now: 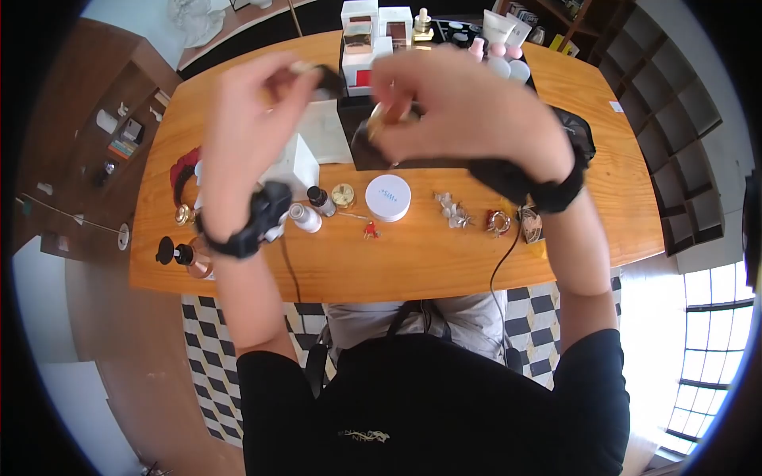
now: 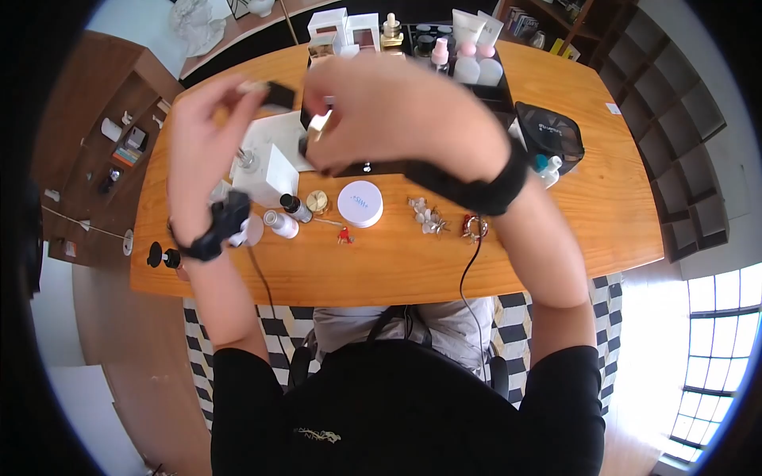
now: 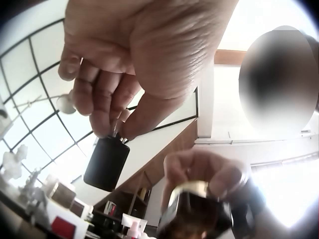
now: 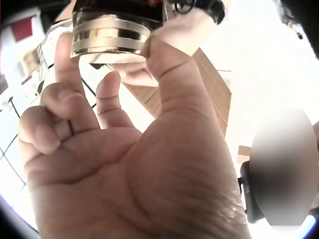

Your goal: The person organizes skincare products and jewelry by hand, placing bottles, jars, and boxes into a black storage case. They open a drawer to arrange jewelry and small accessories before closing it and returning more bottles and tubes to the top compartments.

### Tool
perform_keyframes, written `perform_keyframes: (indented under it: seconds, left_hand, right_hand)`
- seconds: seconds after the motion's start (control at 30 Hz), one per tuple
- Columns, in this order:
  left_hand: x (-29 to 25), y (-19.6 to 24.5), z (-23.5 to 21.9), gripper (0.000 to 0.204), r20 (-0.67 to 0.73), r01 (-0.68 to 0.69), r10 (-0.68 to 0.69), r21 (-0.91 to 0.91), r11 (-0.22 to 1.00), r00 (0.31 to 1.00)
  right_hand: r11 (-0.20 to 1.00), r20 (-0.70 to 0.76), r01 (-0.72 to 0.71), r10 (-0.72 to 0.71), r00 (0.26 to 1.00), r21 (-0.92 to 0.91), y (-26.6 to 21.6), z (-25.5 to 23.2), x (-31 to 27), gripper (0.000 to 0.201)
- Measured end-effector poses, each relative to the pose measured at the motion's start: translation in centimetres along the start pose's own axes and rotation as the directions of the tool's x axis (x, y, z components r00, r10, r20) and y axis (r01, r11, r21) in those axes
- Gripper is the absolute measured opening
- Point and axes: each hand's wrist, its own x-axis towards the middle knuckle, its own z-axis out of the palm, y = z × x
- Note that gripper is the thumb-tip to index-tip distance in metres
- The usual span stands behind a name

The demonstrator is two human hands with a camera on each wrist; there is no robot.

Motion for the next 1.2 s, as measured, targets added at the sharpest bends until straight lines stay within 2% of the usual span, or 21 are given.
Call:
perform_keyframes:
  seconds: [0.03, 0.07, 0.1, 0.13, 0.17, 0.2, 0.27, 0.33, 0.4, 0.47, 0.57, 0.73, 0.8, 0.87, 0.93, 1.0, 1.07, 1.13, 1.17, 1.2]
  left_hand:
    - [-2.0, 0.9, -1.7, 0.023, -0.056, 0.038, -0.037, 0.023, 0.999, 0.998]
    - [-3.8, 2.1, -3.5, 0.022, -0.036, 0.118, -0.115, 0.08, 0.99, 0.993]
    - [-5.8, 2.4, -4.7, 0.018, -0.038, 0.194, -0.191, 0.082, 0.978, 0.981]
    - [-7.9, 2.3, -5.4, 0.014, -0.055, 0.207, -0.201, 0.162, 0.965, 0.978]
    - [-10.2, 1.7, -5.6, 0.012, -0.063, 0.182, -0.173, 0.184, 0.966, 0.983]
    - [-12.6, 1.2, -6.0, 0.012, -0.048, 0.218, -0.213, 0.186, 0.958, 0.976]
    - [-16.6, 0.9, -5.6, 0.014, -0.07, 0.435, -0.43, 0.204, 0.877, 0.9]
    - [-19.5, -0.2, -4.7, 0.014, -0.081, 0.41, -0.402, 0.236, 0.881, 0.912]
    - [-21.5, -1.4, -3.4, 0.014, -0.087, 0.457, -0.449, 0.209, 0.865, 0.889]
    - [-22.6, -2.3, -2.4, 0.014, -0.093, 0.497, -0.488, 0.175, 0.85, 0.868]
    - [-22.7, -3.2, -1.2, 0.017, -0.037, 0.511, -0.519, 0.25, 0.823, 0.854]
    - [-22.2, -4.7, -0.1, 0.017, 0.003, 0.48, -0.506, 0.311, 0.82, 0.863]
    - [-22.0, -4.9, 0.3, 0.017, 0.002, 0.462, -0.49, 0.33, 0.823, 0.872]
    - [-21.7, -4.9, 0.4, 0.017, 0.013, 0.532, -0.567, 0.327, 0.781, 0.824]
    - [-22.2, -5.5, 0.9, 0.018, 0.012, 0.525, -0.557, 0.319, 0.789, 0.831]
    - [-22.4, -5.8, 1.3, 0.018, 0.015, 0.527, -0.559, 0.31, 0.791, 0.829]
    - [-22.5, -5.7, 1.7, 0.02, 0.018, 0.537, -0.564, 0.279, 0.796, 0.826]
    - [-22.4, -5.4, 1.7, 0.021, 0.018, 0.545, -0.567, 0.252, 0.8, 0.824]
    - [-22.3, -5.0, 1.5, 0.025, 0.035, 0.564, -0.591, 0.258, 0.785, 0.806]
    - [-22.3, -4.8, 1.4, 0.029, 0.052, 0.582, -0.614, 0.264, 0.769, 0.788]
  right_hand:
    - [0.995, 0.021, 0.057, -0.056, 0.998, -0.079, -0.8, 1.6, -0.3, 0.028]
    - [0.994, 0.09, 0.063, -0.055, 0.994, -0.094, -1.4, 3.6, -0.4, 0.025]
    - [0.99, 0.221, 0.042, -0.012, 0.975, -0.133, -2.0, 5.2, -0.2, 0.023]
    - [0.999, 0.348, -0.03, 0.039, 0.937, -0.03, -2.0, 7.2, 0.0, 0.024]
    - [0.995, 0.356, 0.05, -0.014, 0.934, -0.092, -1.5, 9.7, -0.1, 0.026]
    - [0.995, 0.36, 0.06, -0.028, 0.933, -0.077, -1.0, 12.1, -0.2, 0.026]
    - [0.986, 0.308, 0.14, -0.107, 0.945, -0.087, 0.1, 16.2, -0.6, 0.024]
    - [0.987, 0.347, 0.12, -0.074, 0.935, -0.111, 0.8, 18.7, -0.4, 0.024]
    - [0.985, 0.387, 0.097, -0.034, 0.921, -0.145, 1.5, 20.5, -0.5, 0.024]
    - [0.98, 0.33, 0.119, -0.06, 0.942, -0.161, 2.3, 21.6, -0.7, 0.023]
    - [0.972, 0.28, 0.099, -0.037, 0.959, -0.211, 2.9, 21.8, -1.0, 0.023]
    - [0.939, 0.174, 0.085, -0.028, 0.984, -0.332, 3.7, 22.1, -1.7, 0.022]
    - [0.93, 0.141, 0.071, -0.021, 0.99, -0.36, 3.5, 20.7, -2.1, 0.023]
    - [0.939, 0.142, 0.069, -0.022, 0.99, -0.336, 1.8, 16.0, -2.1, 0.025]
    - [0.883, 0.065, 0.03, 0.0, 0.998, -0.469, 0.4, 9.9, -1.2, 0.021]
    - [0.847, -0.085, -0.021, -0.029, 0.996, -0.531, 1.9, 5.3, 0.2, 0.016]
    - [0.773, -0.108, -0.076, 0.01, 0.994, -0.63, 3.2, 1.5, 2.1, 0.014]
    - [0.654, 0.005, 0.038, -0.051, 0.999, -0.756, 5.0, -0.9, 3.7, 0.018]
    - [0.67, 0.072, 0.074, -0.031, 0.997, -0.739, 5.8, -1.4, 4.2, 0.023]
    - [0.666, 0.068, 0.071, -0.03, 0.997, -0.742, 6.7, -1.3, 4.7, 0.023]
